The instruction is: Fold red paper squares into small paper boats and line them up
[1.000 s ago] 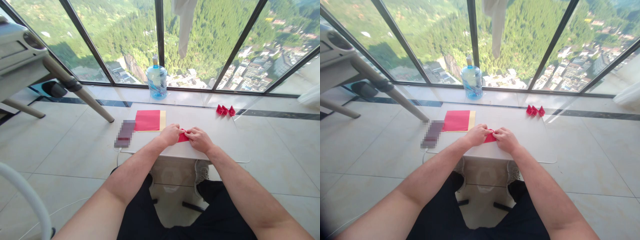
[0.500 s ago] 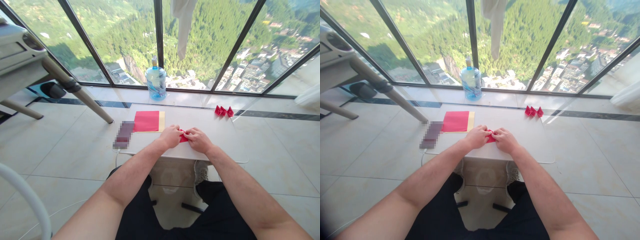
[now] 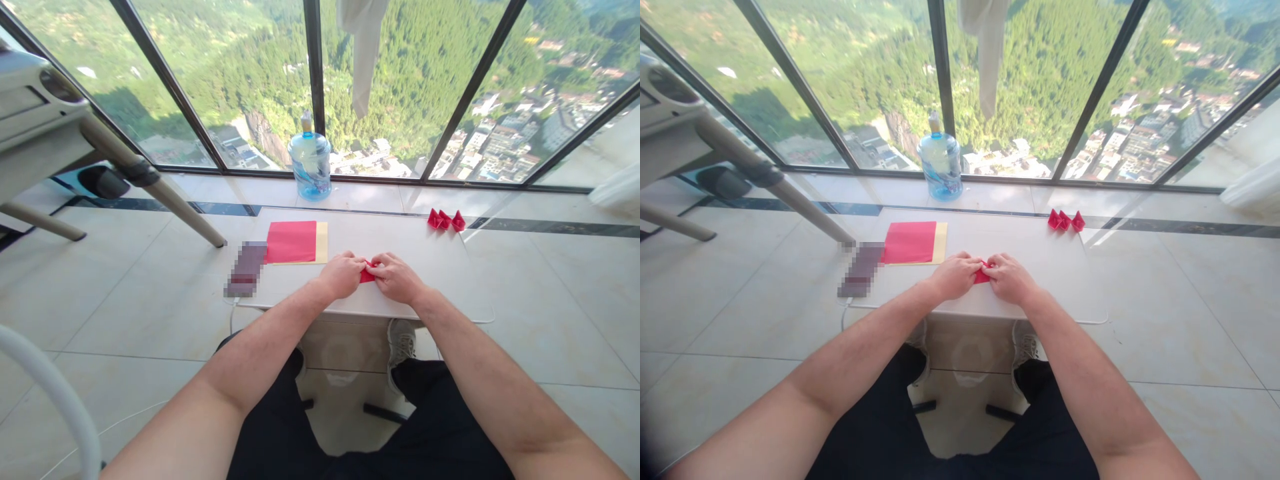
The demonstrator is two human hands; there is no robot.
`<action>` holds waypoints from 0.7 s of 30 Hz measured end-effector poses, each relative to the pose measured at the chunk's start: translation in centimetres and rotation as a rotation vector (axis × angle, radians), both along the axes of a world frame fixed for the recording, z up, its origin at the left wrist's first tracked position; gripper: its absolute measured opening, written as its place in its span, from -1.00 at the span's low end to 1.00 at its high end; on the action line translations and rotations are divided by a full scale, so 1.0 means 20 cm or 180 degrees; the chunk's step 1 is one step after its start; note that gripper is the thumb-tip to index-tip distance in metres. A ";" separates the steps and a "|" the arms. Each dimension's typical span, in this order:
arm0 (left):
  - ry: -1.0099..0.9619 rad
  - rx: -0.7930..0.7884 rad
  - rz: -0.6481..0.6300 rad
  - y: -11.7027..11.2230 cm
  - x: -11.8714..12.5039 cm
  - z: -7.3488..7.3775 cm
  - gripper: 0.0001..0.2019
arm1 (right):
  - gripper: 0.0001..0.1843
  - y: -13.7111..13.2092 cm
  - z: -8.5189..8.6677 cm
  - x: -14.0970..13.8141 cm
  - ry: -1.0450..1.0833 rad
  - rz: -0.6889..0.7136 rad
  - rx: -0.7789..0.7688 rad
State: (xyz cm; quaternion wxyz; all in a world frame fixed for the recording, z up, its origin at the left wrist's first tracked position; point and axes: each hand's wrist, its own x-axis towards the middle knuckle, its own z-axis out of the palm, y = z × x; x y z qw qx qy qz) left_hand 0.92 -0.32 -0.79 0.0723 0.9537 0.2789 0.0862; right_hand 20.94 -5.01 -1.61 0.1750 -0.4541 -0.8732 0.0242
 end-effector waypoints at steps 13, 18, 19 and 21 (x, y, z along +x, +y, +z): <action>-0.0057 -0.0280 0.0131 0.01 -0.01 0.04 -0.72 | -0.67 -0.01 0.01 0.00 -0.0006 -0.0007 0.0014; -0.0096 -0.0317 0.0119 0.02 -0.01 0.03 -0.72 | -0.66 -0.01 0.01 0.00 -0.0025 -0.0019 0.0005; -0.0112 -0.0331 0.0127 0.02 -0.01 0.03 -0.72 | -0.66 -0.01 0.01 0.00 -0.0045 -0.0026 0.0001; -0.0134 -0.0368 0.0158 0.02 -0.01 0.02 -0.72 | -0.67 -0.01 0.01 0.00 -0.0091 -0.0044 -0.0012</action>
